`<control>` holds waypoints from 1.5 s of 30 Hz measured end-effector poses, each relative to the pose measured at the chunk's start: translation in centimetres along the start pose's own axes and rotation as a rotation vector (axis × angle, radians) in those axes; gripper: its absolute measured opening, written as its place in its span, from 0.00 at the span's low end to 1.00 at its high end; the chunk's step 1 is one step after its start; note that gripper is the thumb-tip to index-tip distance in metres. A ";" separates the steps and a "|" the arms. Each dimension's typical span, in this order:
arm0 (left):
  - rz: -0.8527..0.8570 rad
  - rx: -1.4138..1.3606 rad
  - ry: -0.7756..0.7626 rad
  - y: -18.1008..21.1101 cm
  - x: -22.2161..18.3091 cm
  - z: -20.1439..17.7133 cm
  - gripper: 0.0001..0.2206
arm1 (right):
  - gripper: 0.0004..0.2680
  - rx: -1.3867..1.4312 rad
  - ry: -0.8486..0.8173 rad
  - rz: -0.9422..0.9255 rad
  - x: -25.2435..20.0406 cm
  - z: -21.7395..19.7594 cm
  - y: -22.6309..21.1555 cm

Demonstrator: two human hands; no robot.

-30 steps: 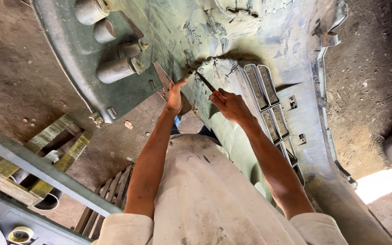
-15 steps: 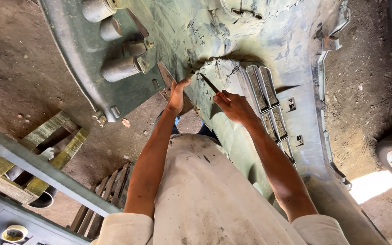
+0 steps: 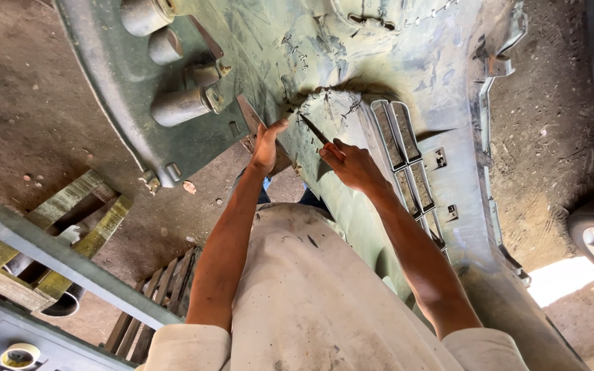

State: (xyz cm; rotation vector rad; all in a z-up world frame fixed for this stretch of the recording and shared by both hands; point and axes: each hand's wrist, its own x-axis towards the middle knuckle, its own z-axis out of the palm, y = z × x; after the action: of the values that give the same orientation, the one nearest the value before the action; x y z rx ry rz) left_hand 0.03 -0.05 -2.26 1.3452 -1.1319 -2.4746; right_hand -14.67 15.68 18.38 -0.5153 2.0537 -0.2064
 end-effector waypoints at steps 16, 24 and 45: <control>0.074 -0.003 -0.058 2.0 -1.1 0.7 0.33 | 0.23 0.049 0.010 0.029 -0.4 0.5 0.0; 0.057 -0.015 -0.049 0.4 -0.2 0.0 0.29 | 0.24 0.108 0.044 0.036 -0.1 1.2 0.1; -0.078 0.092 0.022 -0.4 -0.1 -0.4 0.29 | 0.25 -0.170 -0.237 0.053 5.2 -3.7 0.0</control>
State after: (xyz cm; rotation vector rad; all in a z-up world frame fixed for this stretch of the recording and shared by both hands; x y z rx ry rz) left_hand 0.44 0.05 -2.55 1.4641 -1.2252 -2.4827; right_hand -20.14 13.14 16.22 -0.5610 1.8590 0.0598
